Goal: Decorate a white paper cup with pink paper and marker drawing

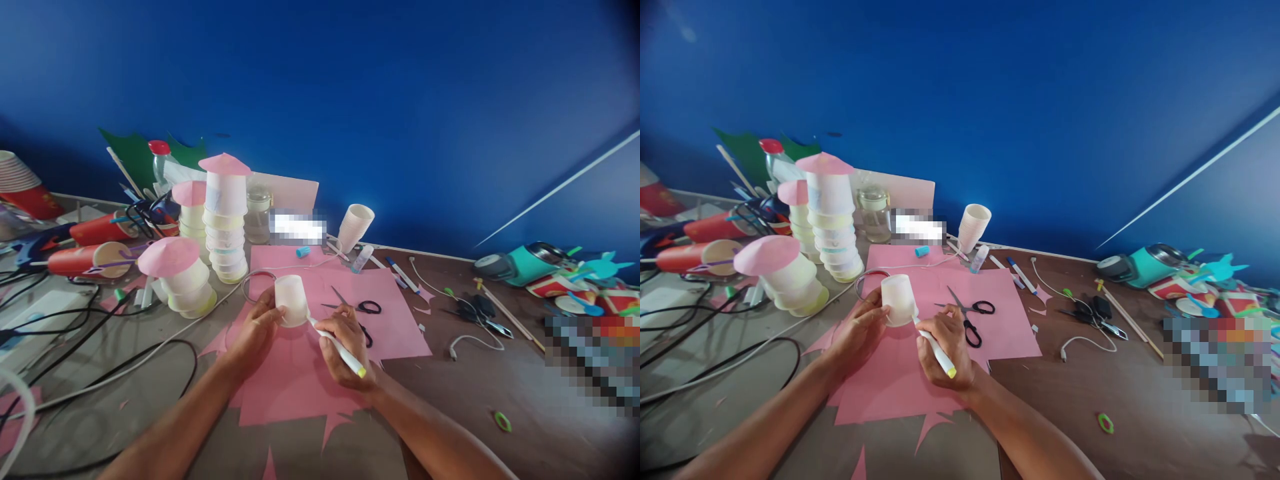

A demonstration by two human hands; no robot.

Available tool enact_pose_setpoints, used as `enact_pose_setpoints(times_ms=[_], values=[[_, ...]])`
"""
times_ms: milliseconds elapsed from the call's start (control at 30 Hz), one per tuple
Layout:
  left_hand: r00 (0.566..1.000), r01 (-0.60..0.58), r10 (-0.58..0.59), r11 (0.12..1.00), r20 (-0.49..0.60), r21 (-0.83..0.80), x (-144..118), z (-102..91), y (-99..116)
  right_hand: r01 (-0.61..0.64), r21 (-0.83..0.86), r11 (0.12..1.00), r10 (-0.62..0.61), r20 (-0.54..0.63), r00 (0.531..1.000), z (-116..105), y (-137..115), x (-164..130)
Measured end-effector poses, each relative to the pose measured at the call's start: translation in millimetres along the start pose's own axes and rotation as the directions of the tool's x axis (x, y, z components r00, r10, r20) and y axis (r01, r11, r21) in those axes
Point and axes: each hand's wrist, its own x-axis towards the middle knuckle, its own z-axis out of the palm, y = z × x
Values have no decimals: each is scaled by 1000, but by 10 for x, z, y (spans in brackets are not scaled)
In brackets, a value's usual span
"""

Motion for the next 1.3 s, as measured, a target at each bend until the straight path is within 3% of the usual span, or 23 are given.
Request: enact_pose_setpoints(times_ms=[133, 233, 467, 767, 967, 1300], values=[[1000, 7, -7, 1000, -9, -4, -9, 5, 11, 27, 40, 999, -30, 56, 998, 14, -42, -30], [1000, 8, -8, 1000, -11, 1, -17, 15, 16, 34, 67, 997, -37, 33, 999, 10, -33, -42], [1000, -4, 4, 1000, 19, 4, 8, -27, -27, -112, 156, 981, 123, -67, 990, -50, 42, -12], [999, 27, -27, 1000, 19, -12, 13, -51, -41, 24, 154, 988, -18, -42, 999, -14, 58, 8], [999, 3, -3, 1000, 32, 0, 22, -63, -50, -46, 95, 994, 50, -31, 998, -16, 33, -10], [999, 3, -2, 1000, 37, -26, 25, -57, -41, 21, 87, 996, -17, -45, 999, 5, 63, 1]])
